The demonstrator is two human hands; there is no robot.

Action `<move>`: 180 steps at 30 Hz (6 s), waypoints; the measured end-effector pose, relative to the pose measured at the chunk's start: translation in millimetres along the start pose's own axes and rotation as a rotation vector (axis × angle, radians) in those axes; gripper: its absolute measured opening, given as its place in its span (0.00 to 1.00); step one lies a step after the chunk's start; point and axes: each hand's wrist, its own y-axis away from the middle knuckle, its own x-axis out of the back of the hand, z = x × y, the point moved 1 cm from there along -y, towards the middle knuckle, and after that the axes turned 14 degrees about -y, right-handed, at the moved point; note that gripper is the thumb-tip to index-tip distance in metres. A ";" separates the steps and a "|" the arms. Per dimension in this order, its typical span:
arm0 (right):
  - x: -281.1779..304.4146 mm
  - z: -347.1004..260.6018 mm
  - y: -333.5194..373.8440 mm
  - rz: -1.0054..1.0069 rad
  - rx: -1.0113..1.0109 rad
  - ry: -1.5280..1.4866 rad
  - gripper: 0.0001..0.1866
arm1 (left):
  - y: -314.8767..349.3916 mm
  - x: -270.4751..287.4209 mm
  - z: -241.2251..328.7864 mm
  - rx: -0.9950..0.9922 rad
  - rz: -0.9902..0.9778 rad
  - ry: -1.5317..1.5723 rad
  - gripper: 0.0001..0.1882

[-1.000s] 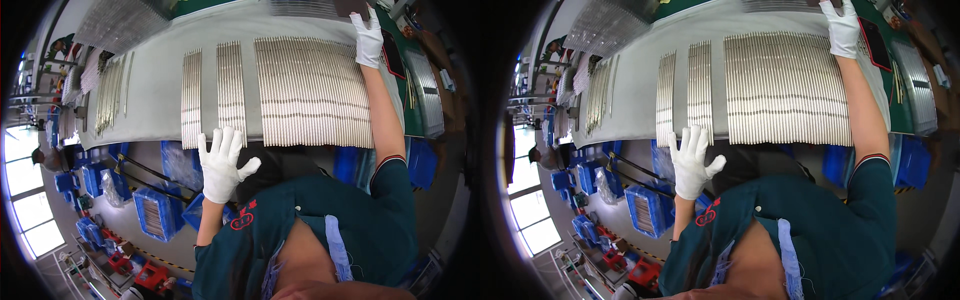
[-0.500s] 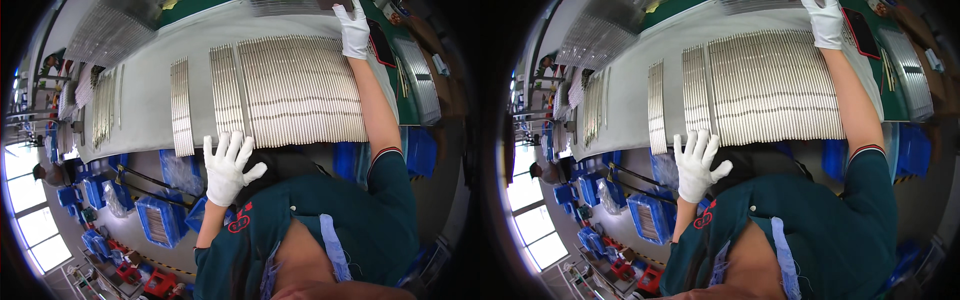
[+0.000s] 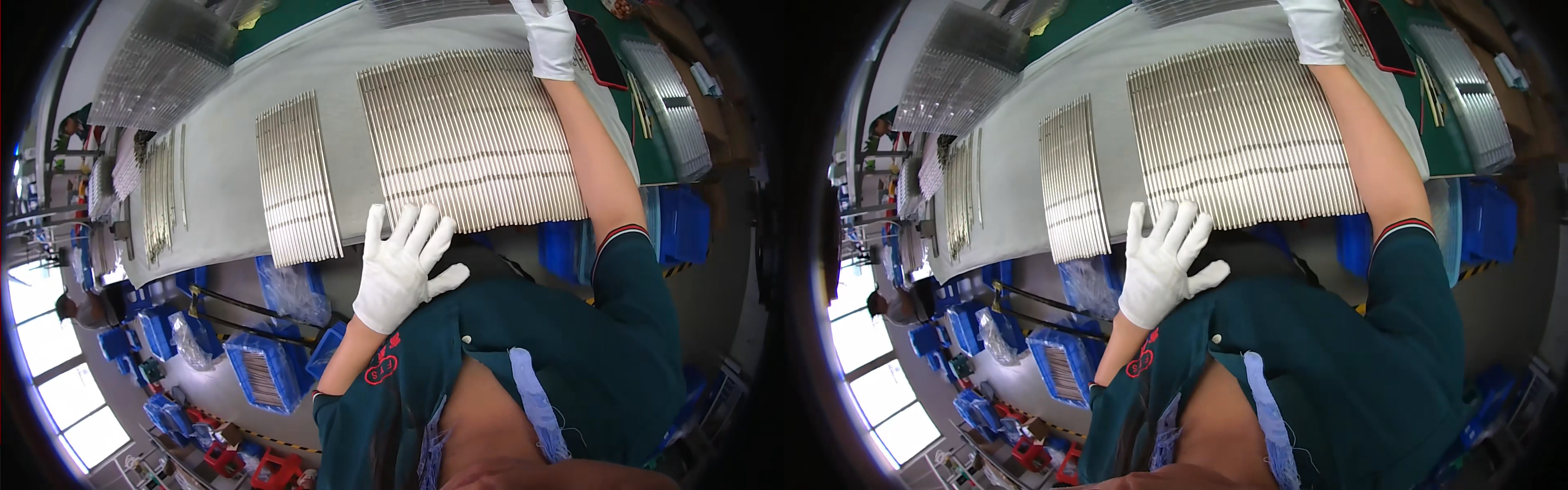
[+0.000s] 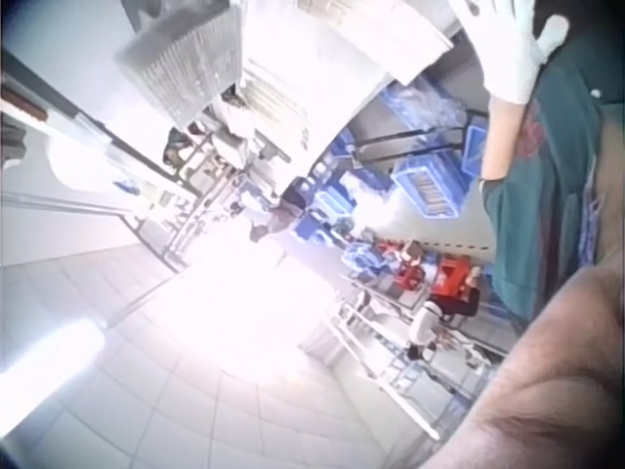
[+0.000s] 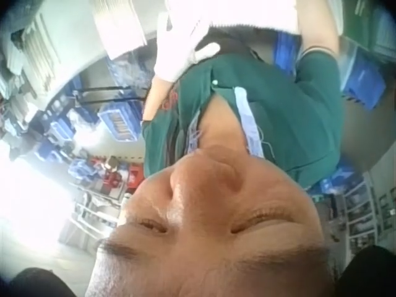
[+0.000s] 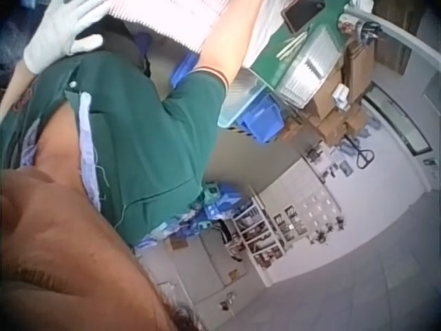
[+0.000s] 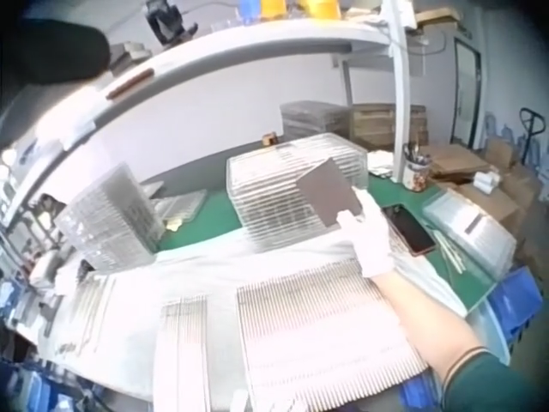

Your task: The recorder is arranging small metal rods into neat, aligned groups on a workbench using their hands and an alignment block.

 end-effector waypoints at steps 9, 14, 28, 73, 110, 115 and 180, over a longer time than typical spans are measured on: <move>6.9 6.4 0.8 0.006 0.023 -0.026 0.29 | 18.0 -2.8 -13.1 0.056 0.003 -0.073 0.33; 1.7 -7.8 1.2 -0.015 -0.024 0.070 0.28 | 43.1 1.4 -27.5 0.150 -0.031 -0.136 0.38; 1.6 -7.9 0.1 0.001 -0.041 0.066 0.27 | -2.3 -5.5 -4.8 -0.024 0.049 0.032 0.32; 1.8 -3.9 -6.4 0.097 -0.038 -0.112 0.27 | -30.7 0.4 4.6 -0.111 -0.051 0.016 0.33; 11.5 -13.8 -23.7 0.270 -0.144 -0.173 0.23 | -66.3 -11.2 30.7 -0.255 -0.110 0.042 0.38; 12.5 -12.9 -21.6 0.257 -0.133 -0.218 0.24 | -42.6 -3.3 16.6 -0.163 -0.130 0.006 0.37; 12.1 16.3 -5.0 -0.352 0.160 0.640 0.27 | 57.9 4.7 -38.3 0.335 -0.062 -0.237 0.36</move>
